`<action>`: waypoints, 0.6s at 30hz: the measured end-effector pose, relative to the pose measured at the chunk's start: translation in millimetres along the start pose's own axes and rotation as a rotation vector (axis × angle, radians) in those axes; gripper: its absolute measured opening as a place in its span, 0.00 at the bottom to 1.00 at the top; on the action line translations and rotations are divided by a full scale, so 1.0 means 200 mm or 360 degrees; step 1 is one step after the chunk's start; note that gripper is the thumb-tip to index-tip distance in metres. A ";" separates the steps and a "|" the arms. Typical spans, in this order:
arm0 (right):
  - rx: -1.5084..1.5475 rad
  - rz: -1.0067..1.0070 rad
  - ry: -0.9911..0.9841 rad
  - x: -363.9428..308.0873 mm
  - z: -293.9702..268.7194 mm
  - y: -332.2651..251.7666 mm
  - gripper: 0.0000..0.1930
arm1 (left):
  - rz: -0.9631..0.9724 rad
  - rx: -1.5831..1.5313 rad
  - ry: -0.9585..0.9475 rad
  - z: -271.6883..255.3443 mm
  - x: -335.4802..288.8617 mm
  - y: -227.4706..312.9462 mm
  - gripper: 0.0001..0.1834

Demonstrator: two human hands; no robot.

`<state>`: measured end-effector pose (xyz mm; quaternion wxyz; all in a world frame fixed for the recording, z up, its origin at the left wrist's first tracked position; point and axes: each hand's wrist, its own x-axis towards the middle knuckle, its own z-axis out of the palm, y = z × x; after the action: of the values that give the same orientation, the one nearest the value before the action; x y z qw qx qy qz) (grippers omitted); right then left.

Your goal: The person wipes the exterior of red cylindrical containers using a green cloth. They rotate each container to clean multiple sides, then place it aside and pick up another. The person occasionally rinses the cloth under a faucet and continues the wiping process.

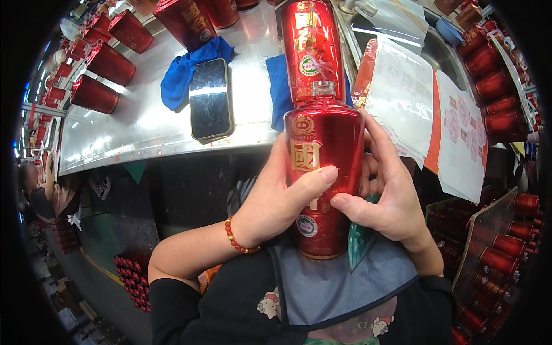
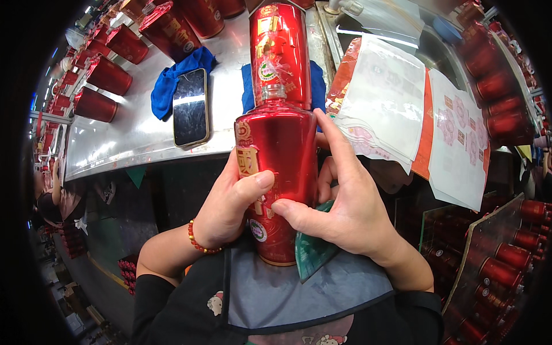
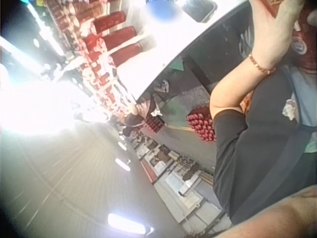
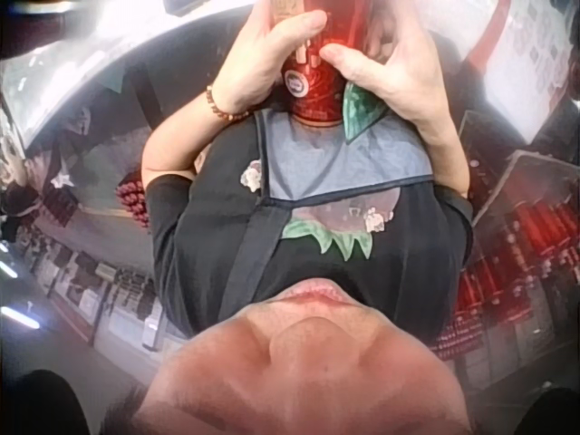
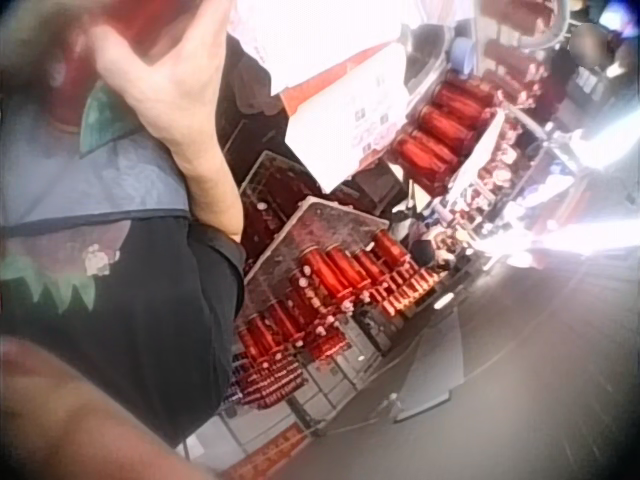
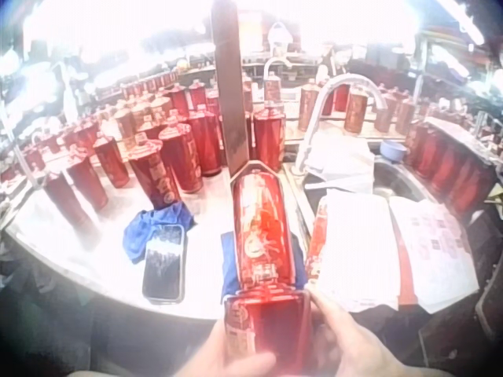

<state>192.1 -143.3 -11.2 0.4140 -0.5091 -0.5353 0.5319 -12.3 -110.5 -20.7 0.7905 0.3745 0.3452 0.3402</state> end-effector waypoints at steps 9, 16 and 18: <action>-0.0037 -0.0027 0.0004 0.01 0.00 0.00 0.62 | 0.0008 -0.0052 -0.0025 0.00 0.01 0.00 0.40; -0.0054 -0.0032 -0.0008 0.01 0.01 -0.01 0.61 | -0.0038 -0.0198 -0.0050 0.02 0.00 0.06 0.38; -0.0049 -0.0045 -0.0007 0.01 0.01 0.00 0.61 | -0.0038 -0.0183 -0.0032 0.03 0.00 0.06 0.38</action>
<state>189.7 -141.3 -11.2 0.4125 -0.5066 -0.5516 0.5186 -11.9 -107.6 -8.8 0.8181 0.3277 0.3217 0.3462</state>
